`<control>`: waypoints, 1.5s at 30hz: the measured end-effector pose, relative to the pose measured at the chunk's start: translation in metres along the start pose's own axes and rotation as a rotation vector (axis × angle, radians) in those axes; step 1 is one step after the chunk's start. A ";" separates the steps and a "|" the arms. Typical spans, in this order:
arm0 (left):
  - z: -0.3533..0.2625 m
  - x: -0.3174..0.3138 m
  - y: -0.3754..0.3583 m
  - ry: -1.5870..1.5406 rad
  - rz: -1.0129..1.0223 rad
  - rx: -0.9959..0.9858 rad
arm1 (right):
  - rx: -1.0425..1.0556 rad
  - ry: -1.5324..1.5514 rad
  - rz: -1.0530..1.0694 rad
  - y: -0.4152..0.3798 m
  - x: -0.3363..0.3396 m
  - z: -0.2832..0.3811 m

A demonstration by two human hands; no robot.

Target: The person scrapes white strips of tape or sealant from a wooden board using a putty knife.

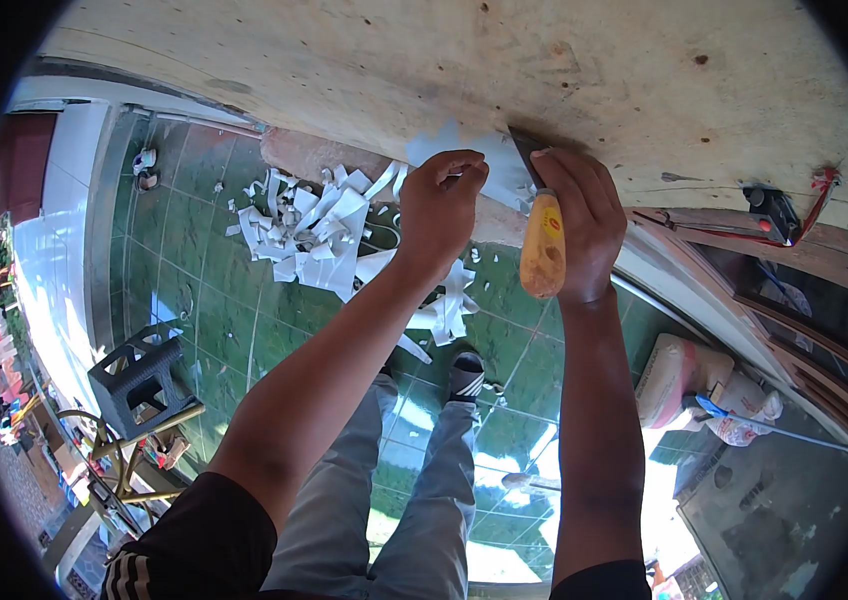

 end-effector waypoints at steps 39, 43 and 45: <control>-0.014 -0.001 0.025 -0.023 0.083 -0.054 | -0.053 0.033 -0.050 -0.001 -0.006 0.000; -0.024 -0.003 0.023 -0.015 0.121 -0.009 | 0.003 0.021 -0.060 -0.005 -0.012 -0.007; -0.021 -0.004 0.024 -0.060 0.129 -0.013 | -0.015 0.039 -0.084 -0.010 -0.016 -0.011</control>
Point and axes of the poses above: each hand's wrist, its own y-axis towards the middle knuckle, its own x-axis out of the back of the hand, z = x × y, the point moved 2 cm from there along y, towards the middle knuckle, and after that the axes turned 12 degrees about -y, right-handed, at the moved point
